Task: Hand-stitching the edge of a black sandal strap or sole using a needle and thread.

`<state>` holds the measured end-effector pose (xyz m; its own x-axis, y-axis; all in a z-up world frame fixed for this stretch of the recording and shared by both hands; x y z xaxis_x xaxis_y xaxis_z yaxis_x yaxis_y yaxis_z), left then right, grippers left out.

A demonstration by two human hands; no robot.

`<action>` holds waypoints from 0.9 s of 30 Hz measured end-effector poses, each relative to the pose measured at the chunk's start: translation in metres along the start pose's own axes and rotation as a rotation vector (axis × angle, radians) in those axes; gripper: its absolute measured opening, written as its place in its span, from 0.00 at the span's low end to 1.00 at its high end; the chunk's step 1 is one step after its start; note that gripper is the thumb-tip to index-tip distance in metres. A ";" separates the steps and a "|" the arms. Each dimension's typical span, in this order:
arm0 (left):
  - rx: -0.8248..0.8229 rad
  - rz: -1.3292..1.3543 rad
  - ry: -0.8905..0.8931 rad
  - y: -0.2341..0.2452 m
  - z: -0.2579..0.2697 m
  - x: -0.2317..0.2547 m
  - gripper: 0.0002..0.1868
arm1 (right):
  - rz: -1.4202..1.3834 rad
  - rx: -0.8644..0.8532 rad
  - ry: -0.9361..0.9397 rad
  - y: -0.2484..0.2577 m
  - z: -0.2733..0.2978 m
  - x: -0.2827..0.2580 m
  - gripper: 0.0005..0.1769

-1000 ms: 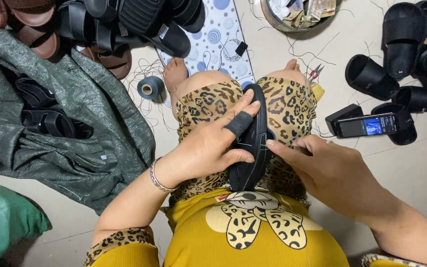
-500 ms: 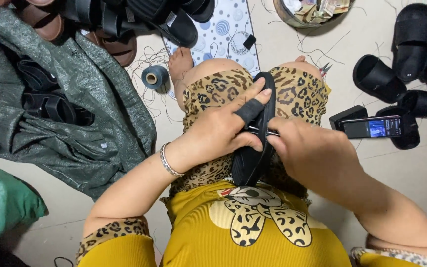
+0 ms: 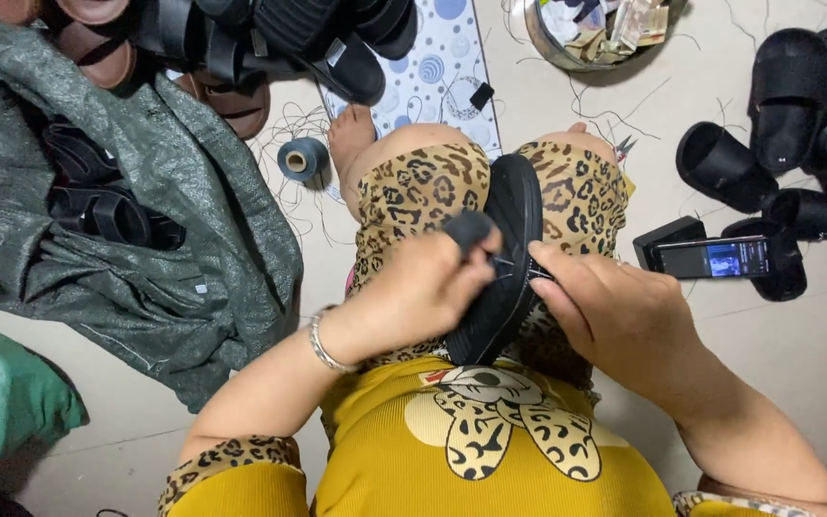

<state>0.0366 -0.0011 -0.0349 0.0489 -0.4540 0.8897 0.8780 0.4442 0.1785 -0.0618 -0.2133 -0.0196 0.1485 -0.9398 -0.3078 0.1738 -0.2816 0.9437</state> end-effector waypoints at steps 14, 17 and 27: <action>0.473 -0.886 -0.053 0.069 0.023 -0.109 0.10 | -1.143 -0.164 -0.264 -0.010 0.012 0.029 0.09; 0.864 -1.114 0.004 0.125 0.049 -0.201 0.15 | -1.666 0.024 -0.030 -0.009 0.017 0.032 0.08; 0.950 -0.280 -0.587 0.238 0.171 -0.170 0.24 | -1.026 0.088 -0.217 -0.014 0.009 0.016 0.01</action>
<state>0.1554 0.3136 -0.0716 -0.5394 -0.3102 0.7828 0.0975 0.9004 0.4240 -0.0709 -0.2266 -0.0363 -0.2094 -0.2552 -0.9439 0.0451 -0.9668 0.2514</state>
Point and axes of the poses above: each hand's wrist, its own z-axis away from the middle knuckle, its own y-axis out of the back of the hand, x = y × z, the point moved 1 cm from there along -z, towards the middle knuckle, and after that the axes turned 7 degrees about -y, right-handed, at the moved point
